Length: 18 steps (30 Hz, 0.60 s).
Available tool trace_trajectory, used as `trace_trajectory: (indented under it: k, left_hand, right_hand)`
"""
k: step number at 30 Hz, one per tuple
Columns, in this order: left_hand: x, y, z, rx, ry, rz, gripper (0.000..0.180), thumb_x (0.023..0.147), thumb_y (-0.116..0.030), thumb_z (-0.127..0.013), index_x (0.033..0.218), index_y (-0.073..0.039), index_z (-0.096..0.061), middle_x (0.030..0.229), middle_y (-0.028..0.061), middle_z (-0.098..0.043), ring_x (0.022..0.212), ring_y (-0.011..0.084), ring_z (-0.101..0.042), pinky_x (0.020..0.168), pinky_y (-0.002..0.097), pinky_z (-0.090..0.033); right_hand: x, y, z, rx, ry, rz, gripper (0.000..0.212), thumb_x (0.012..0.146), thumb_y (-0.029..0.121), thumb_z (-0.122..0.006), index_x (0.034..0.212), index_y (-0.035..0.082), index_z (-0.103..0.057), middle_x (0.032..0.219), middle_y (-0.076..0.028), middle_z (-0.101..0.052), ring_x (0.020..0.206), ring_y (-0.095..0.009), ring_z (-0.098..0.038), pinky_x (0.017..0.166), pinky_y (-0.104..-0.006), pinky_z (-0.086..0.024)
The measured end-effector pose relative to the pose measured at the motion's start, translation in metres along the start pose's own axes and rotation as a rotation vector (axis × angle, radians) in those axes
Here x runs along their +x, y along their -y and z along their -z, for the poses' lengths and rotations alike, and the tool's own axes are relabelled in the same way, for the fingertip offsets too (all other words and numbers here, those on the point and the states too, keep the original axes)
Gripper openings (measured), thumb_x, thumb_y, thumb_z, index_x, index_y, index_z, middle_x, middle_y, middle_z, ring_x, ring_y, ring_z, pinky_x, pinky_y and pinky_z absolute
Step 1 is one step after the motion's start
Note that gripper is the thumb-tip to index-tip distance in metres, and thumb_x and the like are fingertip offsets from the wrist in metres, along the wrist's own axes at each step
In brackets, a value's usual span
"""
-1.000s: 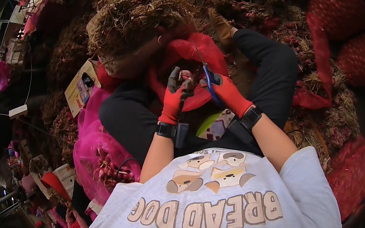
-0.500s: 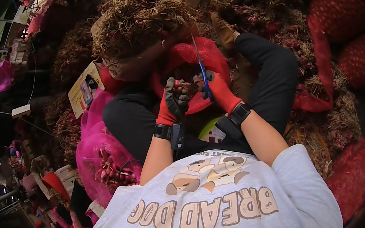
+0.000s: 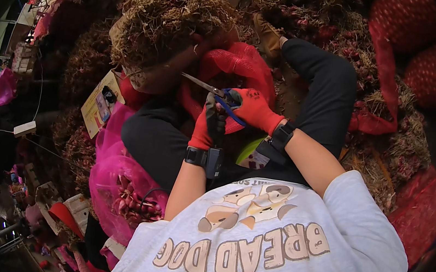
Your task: Trimming the roots and stalks of red onions using scissors.
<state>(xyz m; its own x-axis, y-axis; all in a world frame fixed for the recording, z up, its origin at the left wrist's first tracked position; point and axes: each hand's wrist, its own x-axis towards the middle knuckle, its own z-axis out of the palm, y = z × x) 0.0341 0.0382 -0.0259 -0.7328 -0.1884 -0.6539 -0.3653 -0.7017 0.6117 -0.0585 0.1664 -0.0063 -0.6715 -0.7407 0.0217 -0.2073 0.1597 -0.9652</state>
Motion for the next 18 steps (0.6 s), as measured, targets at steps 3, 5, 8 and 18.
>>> trace_trajectory:
  k: [3, 5, 8, 18]
  left_hand:
    - [0.011, 0.003, 0.006, 0.262, 0.154, -0.368, 0.033, 0.093, -0.047, -0.043, 0.084, -0.017, -0.051, 0.067, -0.0047, -0.047, 0.049, 0.0073, -0.04, 0.041, 0.0225, -0.032]
    - [0.012, 0.005, 0.008, 0.161, 0.129, -0.316, 0.035, 0.092, -0.049, -0.044, 0.085, -0.016, -0.052, 0.071, -0.0034, -0.049, 0.052, 0.0073, -0.043, 0.043, 0.0223, -0.034]
    - [-0.011, -0.009, -0.019, 0.024, 0.035, -0.08, 0.039, 0.091, -0.054, -0.043, 0.093, -0.016, -0.05, 0.075, -0.0025, -0.049, 0.056, 0.0069, -0.044, 0.045, 0.0201, -0.034]
    - [-0.018, -0.021, -0.019, -0.274, -0.052, -0.156, 0.03, 0.091, -0.05, -0.046, 0.088, -0.021, -0.05, 0.073, -0.0069, -0.045, 0.064, 0.0081, -0.042, 0.056, 0.0233, -0.033]
  right_hand:
    - [0.004, 0.002, 0.0, 0.246, 0.031, -0.198, 0.021, 0.08, 0.021, -0.066, 0.089, 0.002, -0.062, 0.072, -0.007, -0.062, 0.061, -0.015, -0.06, 0.057, -0.0271, -0.047]
    - [0.008, 0.006, 0.008, 0.556, 0.151, -0.512, 0.02, 0.081, 0.022, -0.064, 0.088, 0.003, -0.062, 0.069, -0.007, -0.062, 0.055, -0.014, -0.059, 0.048, -0.0263, -0.045]
    - [0.002, -0.006, 0.009, 0.656, 0.051, -0.499, 0.019, 0.084, 0.023, -0.061, 0.087, 0.004, -0.062, 0.063, -0.004, -0.057, 0.044, -0.01, -0.052, 0.039, -0.022, -0.039]
    - [-0.031, 0.03, 0.041, -0.399, 0.042, -0.254, 0.035, 0.079, 0.046, -0.063, 0.083, 0.011, -0.064, 0.069, -0.009, -0.062, 0.065, -0.024, -0.062, 0.059, -0.0358, -0.046]
